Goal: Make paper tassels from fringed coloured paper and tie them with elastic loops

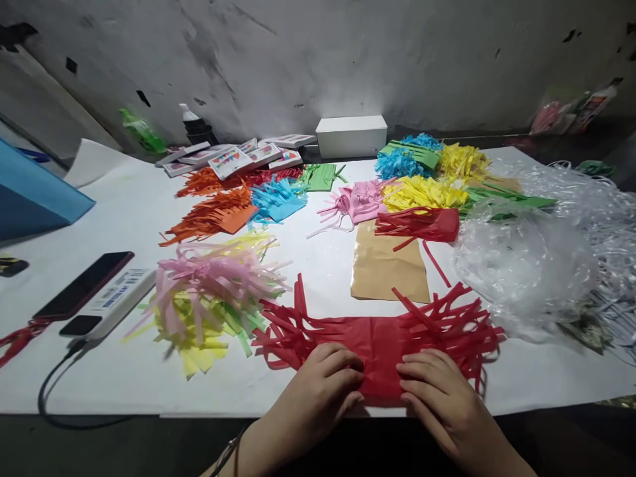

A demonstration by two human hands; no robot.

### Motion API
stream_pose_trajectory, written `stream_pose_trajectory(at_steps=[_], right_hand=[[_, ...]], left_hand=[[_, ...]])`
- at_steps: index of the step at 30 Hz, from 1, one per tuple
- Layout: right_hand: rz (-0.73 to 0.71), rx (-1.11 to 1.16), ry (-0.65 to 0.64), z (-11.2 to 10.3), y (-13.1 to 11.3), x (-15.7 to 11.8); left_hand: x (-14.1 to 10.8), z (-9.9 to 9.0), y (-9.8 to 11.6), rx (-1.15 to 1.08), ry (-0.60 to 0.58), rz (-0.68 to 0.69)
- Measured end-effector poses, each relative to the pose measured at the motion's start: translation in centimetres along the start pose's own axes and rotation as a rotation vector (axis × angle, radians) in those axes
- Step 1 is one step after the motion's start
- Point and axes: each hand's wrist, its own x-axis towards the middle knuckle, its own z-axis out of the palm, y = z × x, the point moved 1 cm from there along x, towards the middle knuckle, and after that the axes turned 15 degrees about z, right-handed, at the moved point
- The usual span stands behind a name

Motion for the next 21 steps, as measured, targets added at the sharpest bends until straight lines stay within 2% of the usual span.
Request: stream_pose_trajectory(at_steps=[7,21], right_hand=[[0.070,0.102,0.044,0.4,-1.2,0.9],[0.281,0.176,-0.125,-0.1,-1.9,1.7]], left_hand=[[-0.2,0.5,0.0,0.026,0.057,0.000],[-0.5,0.9,0.2,0.051,0.067,-0.020]])
